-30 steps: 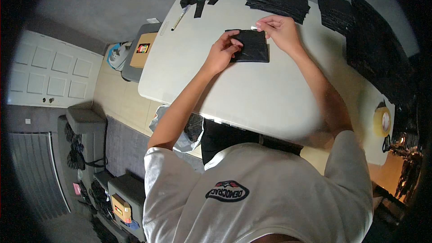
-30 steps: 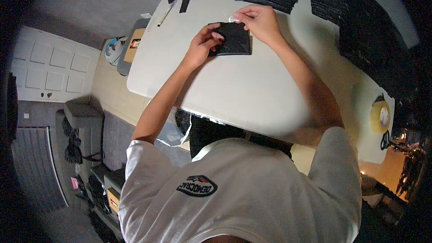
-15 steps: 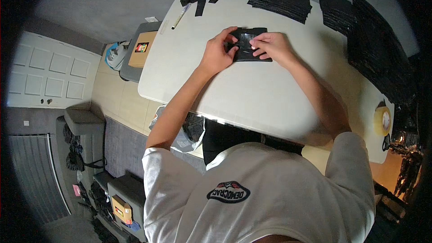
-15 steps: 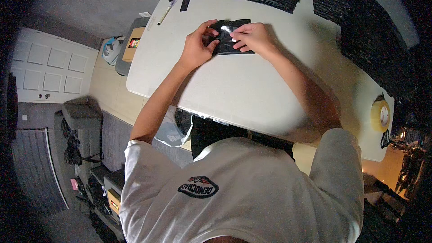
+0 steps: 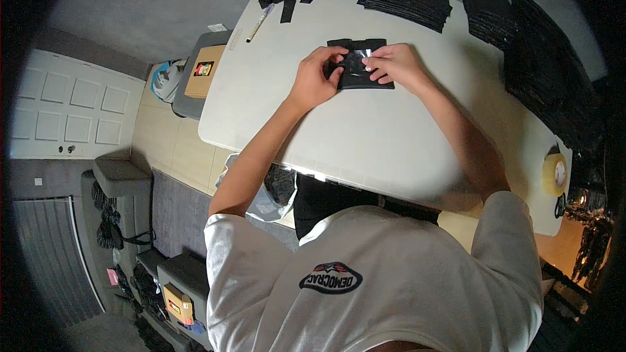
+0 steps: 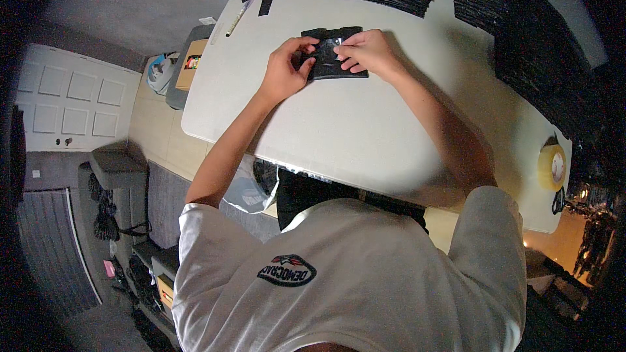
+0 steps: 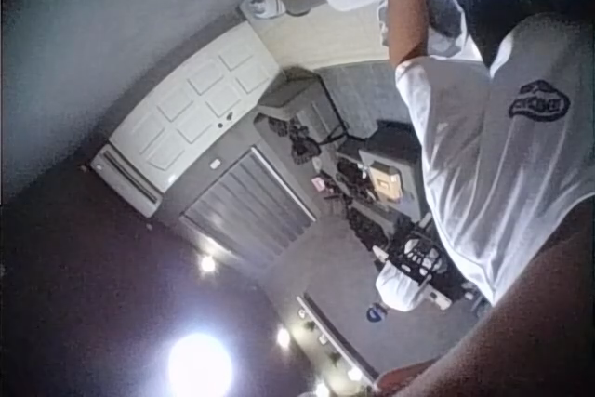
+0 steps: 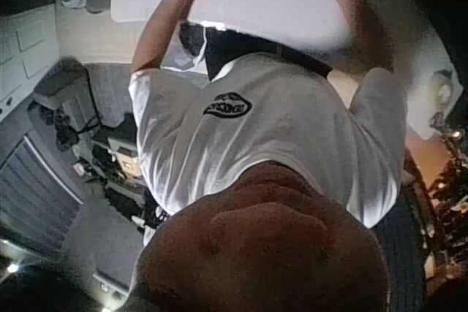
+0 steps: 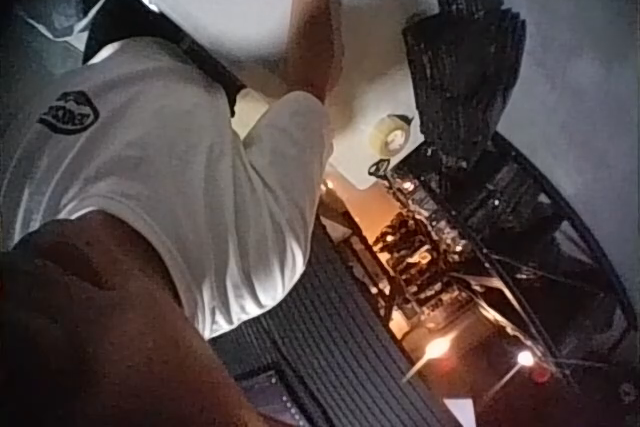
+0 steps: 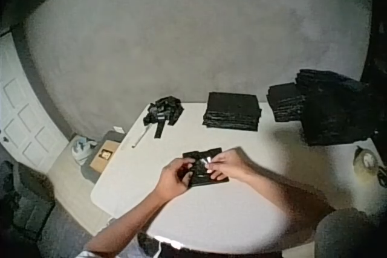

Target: The recorder is packing small electronic components into black padded mailers and sealing them.

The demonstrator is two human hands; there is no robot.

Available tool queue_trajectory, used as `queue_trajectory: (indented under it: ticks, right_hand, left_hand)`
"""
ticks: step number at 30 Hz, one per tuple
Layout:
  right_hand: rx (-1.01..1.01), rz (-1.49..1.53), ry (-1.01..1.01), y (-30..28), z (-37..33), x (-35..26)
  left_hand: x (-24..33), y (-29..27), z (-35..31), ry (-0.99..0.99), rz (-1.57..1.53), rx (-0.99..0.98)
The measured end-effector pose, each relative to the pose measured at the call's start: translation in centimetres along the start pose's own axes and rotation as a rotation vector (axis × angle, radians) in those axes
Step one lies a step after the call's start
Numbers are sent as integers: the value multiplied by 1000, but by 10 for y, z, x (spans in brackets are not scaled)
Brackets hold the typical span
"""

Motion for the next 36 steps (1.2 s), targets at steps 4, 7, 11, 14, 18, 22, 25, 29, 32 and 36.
queue_trajectory:
  ticks: [4, 7, 11, 14, 18, 22, 25, 29, 32, 36]
  right_hand:
    - [4, -21, 31, -1, 1, -2]
    - [-1, -33, 46, -1, 0, -3]
    - [16, -56, 62, -1, 0, -3]
    - [2, -82, 48, 1, 1, -6]
    - [66, -96, 5, 0, -5, -11]
    - [141, -223, -72, -3, -7, -18]
    - [194, -321, -113, -10, -6, -18]
    - [368, -689, -424, -2, -35, -45]
    - [453, -827, -910, 32, -70, -53]
    - [282, -1160, -705, 60, -56, -20]
  left_hand:
    - [7, 2, 3, 121, 57, -31]
    - [14, 4, 2, 174, 112, -38]
    - [16, 6, 1, 161, 172, -73]
    - [11, 9, -2, 175, 223, -125]
    - [14, 12, -1, 192, 248, -157]
    - [13, 13, -1, 195, 241, -177]
    - [13, 12, -1, 218, 227, -158]
    - [16, 3, 0, 244, 217, -60]
    - [16, 0, 1, 217, 242, -20]
    - [13, 0, 3, 104, 133, -29]
Point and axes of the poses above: each hand's wrist, its own z-axis towards the middle knuckle, its own y-axis out of the palm, x = y × z, the point moved 8 cm from there along z, towards the middle knuckle, and after that the axes turned 13 degrees about y, right-handed, at the moved point
